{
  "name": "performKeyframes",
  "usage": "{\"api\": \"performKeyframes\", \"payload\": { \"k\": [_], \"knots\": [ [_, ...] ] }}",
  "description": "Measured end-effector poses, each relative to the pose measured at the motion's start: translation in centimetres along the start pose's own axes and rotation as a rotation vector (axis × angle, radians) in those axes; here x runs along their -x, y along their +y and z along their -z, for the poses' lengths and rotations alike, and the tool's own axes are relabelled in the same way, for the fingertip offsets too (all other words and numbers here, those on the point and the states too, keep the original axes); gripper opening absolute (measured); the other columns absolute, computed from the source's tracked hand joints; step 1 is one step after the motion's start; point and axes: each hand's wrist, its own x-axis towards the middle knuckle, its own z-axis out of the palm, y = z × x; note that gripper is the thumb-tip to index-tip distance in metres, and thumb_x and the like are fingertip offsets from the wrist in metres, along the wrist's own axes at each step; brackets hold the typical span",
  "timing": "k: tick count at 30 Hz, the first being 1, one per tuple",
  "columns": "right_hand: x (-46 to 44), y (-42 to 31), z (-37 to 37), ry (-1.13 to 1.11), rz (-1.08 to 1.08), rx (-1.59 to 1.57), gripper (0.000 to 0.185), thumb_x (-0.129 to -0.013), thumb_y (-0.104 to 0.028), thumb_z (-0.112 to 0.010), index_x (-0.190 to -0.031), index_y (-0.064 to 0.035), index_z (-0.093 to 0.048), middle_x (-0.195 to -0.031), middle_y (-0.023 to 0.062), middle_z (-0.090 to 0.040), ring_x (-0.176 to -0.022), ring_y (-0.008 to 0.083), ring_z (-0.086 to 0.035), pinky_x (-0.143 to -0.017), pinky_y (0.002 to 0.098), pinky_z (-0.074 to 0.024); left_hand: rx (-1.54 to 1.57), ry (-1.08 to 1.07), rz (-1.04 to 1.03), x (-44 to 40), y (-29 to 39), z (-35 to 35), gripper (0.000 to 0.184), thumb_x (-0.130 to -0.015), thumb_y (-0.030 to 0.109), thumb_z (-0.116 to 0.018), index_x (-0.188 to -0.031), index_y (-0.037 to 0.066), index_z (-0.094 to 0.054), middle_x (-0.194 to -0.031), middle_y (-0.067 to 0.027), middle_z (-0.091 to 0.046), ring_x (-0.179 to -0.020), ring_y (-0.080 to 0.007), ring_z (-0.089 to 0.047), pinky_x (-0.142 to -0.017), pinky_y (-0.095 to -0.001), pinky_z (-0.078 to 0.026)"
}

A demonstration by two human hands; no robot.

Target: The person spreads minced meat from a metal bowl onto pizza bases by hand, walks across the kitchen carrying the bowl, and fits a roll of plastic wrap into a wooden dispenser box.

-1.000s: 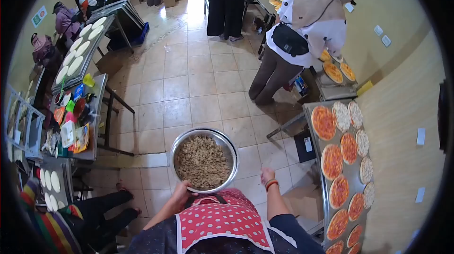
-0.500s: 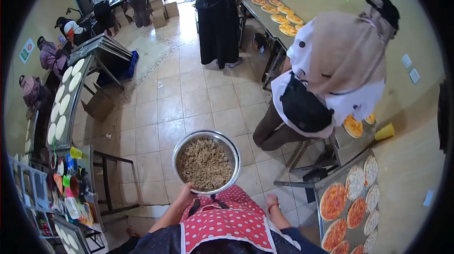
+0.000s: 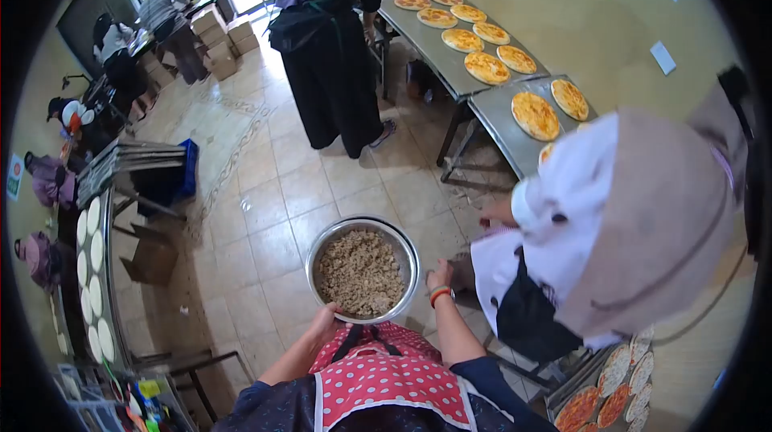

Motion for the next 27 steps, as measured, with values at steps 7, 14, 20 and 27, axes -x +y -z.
{"api": "performKeyframes", "payload": {
  "k": [7, 14, 20, 27],
  "knots": [
    [-9.9, -1.0, -0.5, 0.298, -0.217, -0.093, 0.054, -0.064, 0.0, -0.052, -0.116, -0.0025, -0.037, -0.113, 0.02, -0.04, -0.108, 0.0288, -0.037, -0.093, 0.0319, -0.0271, -0.305, -0.04, 0.072, -12.7, 11.8, -6.8, 0.023, -0.071, 0.006, -0.038, -0.092, -0.003, -0.04, -0.072, -0.0148, -0.051, -0.055, -0.0252, -0.054, -0.039, -0.0325, -0.047],
    [-15.9, 7.7, -1.8, 0.448, -0.369, -0.022, 0.065, -0.064, -0.008, -0.054, -0.121, 0.002, -0.025, -0.124, 0.0233, -0.025, -0.117, 0.0324, -0.024, -0.098, 0.0351, -0.0183, -0.531, 0.0, 0.126, -24.1, 15.1, -13.9, 0.033, -0.07, 0.007, -0.041, -0.103, 0.0, -0.039, -0.073, -0.0142, -0.053, -0.052, -0.0229, -0.054, -0.036, -0.0305, -0.047],
    [-15.4, 1.8, 5.8, 0.328, -0.572, 0.043, 0.052, -0.066, -0.012, -0.052, -0.112, 0.0077, -0.038, -0.115, 0.0276, -0.038, -0.11, 0.0369, -0.035, -0.094, 0.0373, -0.025, -0.665, -0.073, 0.208, -32.8, 14.9, -20.4, 0.043, -0.07, 0.006, -0.043, -0.111, 0.004, -0.032, -0.075, -0.0134, -0.054, -0.049, -0.0214, -0.053, -0.033, -0.0286, -0.047],
    [-15.6, 10.4, 1.5, 0.55, -0.376, 0.233, 0.038, -0.069, -0.012, -0.049, -0.105, 0.0025, -0.046, -0.104, 0.0225, -0.047, -0.099, 0.0347, -0.044, -0.088, 0.0353, -0.0315, -0.936, -0.063, 0.102, -44.4, 11.4, -24.8, 0.06, -0.067, 0.009, -0.047, -0.12, 0.005, -0.02, -0.097, -0.0188, -0.047, -0.056, -0.027, -0.055, -0.035, -0.0311, -0.049]
  ]
}}
